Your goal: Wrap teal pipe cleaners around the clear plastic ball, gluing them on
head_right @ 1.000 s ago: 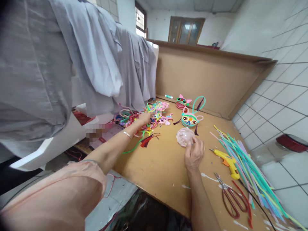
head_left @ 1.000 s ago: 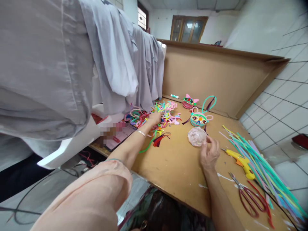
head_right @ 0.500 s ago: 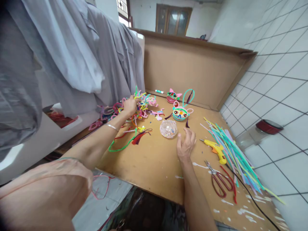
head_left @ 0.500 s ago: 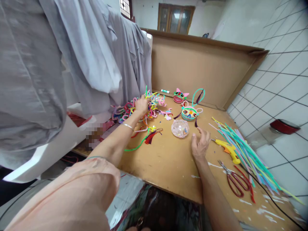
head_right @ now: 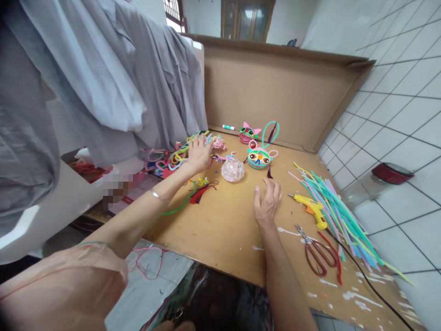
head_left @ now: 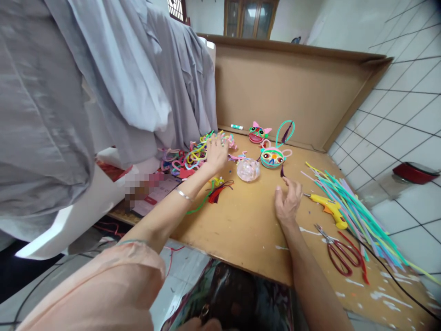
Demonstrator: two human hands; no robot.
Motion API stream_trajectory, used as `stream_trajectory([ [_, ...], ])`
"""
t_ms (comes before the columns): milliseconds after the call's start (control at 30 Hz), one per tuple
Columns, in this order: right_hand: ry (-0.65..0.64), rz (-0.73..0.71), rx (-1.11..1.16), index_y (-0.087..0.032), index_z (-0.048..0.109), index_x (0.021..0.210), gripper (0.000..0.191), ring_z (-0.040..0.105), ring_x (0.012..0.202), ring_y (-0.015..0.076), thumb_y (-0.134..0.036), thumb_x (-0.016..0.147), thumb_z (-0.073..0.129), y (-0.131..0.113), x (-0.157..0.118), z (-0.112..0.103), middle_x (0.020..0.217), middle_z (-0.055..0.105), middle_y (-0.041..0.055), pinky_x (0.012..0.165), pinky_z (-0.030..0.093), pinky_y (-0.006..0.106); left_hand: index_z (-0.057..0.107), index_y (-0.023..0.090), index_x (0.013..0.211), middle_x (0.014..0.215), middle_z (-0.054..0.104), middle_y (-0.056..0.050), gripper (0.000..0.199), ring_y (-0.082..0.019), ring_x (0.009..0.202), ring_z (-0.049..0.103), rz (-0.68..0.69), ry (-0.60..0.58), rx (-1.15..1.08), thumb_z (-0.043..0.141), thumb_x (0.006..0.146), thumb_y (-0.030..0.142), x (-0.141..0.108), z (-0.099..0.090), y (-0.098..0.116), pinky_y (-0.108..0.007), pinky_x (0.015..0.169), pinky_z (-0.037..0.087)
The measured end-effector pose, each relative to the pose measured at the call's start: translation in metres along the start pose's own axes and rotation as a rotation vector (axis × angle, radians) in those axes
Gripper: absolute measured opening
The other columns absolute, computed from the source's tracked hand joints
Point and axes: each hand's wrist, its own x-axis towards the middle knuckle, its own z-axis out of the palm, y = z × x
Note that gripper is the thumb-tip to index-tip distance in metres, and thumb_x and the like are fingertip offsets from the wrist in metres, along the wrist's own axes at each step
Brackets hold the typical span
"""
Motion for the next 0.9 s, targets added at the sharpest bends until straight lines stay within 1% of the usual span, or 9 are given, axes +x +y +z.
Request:
stream_trajectory([
  [100, -0.001, -0.016, 0.002, -0.018, 0.059, 0.118, 0.034, 0.056, 0.111, 0.0297, -0.035, 0.091, 0.047, -0.001, -0.001, 0.001, 0.114, 0.061, 0.0150, 0.094, 0.043, 0.048, 0.052, 0.012, 0.140, 0.161, 0.031, -0.020, 0.052, -0.037, 0.152, 0.016, 0.062, -0.102, -0.306, 0.052, 0.089, 0.022, 0.001, 0.009, 0.022, -0.055, 0.122, 0.009],
  [200, 0.013, -0.013, -0.002, -0.019, 0.059, 0.118, 0.033, 0.056, 0.108, 0.0290, -0.034, 0.092, 0.047, 0.001, -0.001, 0.000, 0.113, 0.061, 0.0144, 0.094, 0.044, 0.048, 0.060, 0.015, 0.128, 0.142, 0.055, -0.018, 0.042, -0.034, 0.137, 0.045, 0.069, -0.231, -0.455, 0.053, 0.090, 0.030, 0.000, 0.023, 0.039, -0.047, 0.116, 0.031],
  [300, 0.023, 0.002, 0.012, -0.019, 0.059, 0.118, 0.033, 0.057, 0.106, 0.0281, -0.035, 0.092, 0.047, 0.004, 0.000, -0.001, 0.111, 0.061, 0.0137, 0.094, 0.045, 0.048, 0.059, 0.017, 0.128, 0.129, 0.065, -0.013, 0.044, -0.027, 0.118, 0.062, 0.121, -0.321, -0.538, 0.059, 0.087, 0.033, -0.013, 0.034, 0.049, -0.037, 0.102, 0.047],
  [367, 0.033, 0.015, 0.035, -0.018, 0.059, 0.118, 0.034, 0.057, 0.105, 0.0275, -0.035, 0.092, 0.046, 0.006, 0.000, -0.001, 0.110, 0.061, 0.0135, 0.095, 0.046, 0.048, 0.055, 0.017, 0.132, 0.130, 0.064, -0.012, 0.058, -0.025, 0.116, 0.062, 0.188, -0.365, -0.658, 0.070, 0.077, 0.031, -0.026, 0.036, 0.053, -0.033, 0.099, 0.049],
  [433, 0.048, 0.045, 0.063, -0.018, 0.059, 0.117, 0.034, 0.058, 0.102, 0.0267, -0.036, 0.092, 0.045, 0.007, 0.001, -0.001, 0.108, 0.061, 0.0133, 0.094, 0.046, 0.047, 0.053, 0.018, 0.133, 0.136, 0.060, -0.012, 0.067, -0.026, 0.123, 0.058, 0.219, -0.344, -0.841, 0.076, 0.071, 0.030, -0.038, 0.037, 0.055, -0.034, 0.104, 0.046],
  [533, 0.048, 0.111, 0.121, -0.017, 0.060, 0.117, 0.037, 0.060, 0.097, 0.0248, -0.040, 0.093, 0.044, 0.009, 0.002, 0.003, 0.109, 0.062, 0.0138, 0.091, 0.049, 0.045, 0.050, 0.020, 0.136, 0.147, 0.049, -0.014, 0.075, -0.030, 0.137, 0.045, 0.119, -0.272, -1.024, 0.079, 0.068, 0.035, -0.052, 0.037, 0.057, -0.039, 0.109, 0.040],
  [633, -0.070, 0.194, 0.203, -0.017, 0.063, 0.114, 0.042, 0.063, 0.096, 0.0243, -0.047, 0.094, 0.042, 0.013, 0.000, 0.011, 0.108, 0.066, 0.0140, 0.090, 0.050, 0.043, 0.046, 0.020, 0.141, 0.148, 0.048, -0.017, 0.092, -0.033, 0.137, 0.045, -0.025, -0.404, -1.068, 0.085, 0.061, 0.042, -0.063, 0.042, 0.060, -0.042, 0.107, 0.043],
  [733, -0.209, 0.267, 0.269, -0.017, 0.066, 0.111, 0.049, 0.064, 0.102, 0.0262, -0.054, 0.094, 0.040, 0.017, -0.002, 0.019, 0.109, 0.069, 0.0149, 0.094, 0.050, 0.045, 0.049, 0.016, 0.136, 0.137, 0.057, -0.018, 0.093, -0.033, 0.127, 0.054, -0.084, -0.524, -1.152, 0.084, 0.059, 0.055, -0.075, 0.051, 0.067, -0.042, 0.105, 0.045],
  [900, -0.177, 0.356, 0.369, -0.017, 0.066, 0.111, 0.050, 0.064, 0.105, 0.0257, -0.056, 0.092, 0.043, 0.019, -0.001, 0.017, 0.113, 0.070, 0.0148, 0.096, 0.050, 0.043, 0.044, 0.015, 0.134, 0.137, 0.055, -0.018, 0.098, -0.032, 0.127, 0.054, -0.059, -0.377, -1.206, 0.086, 0.055, 0.056, -0.094, 0.065, 0.084, -0.042, 0.111, 0.042],
])
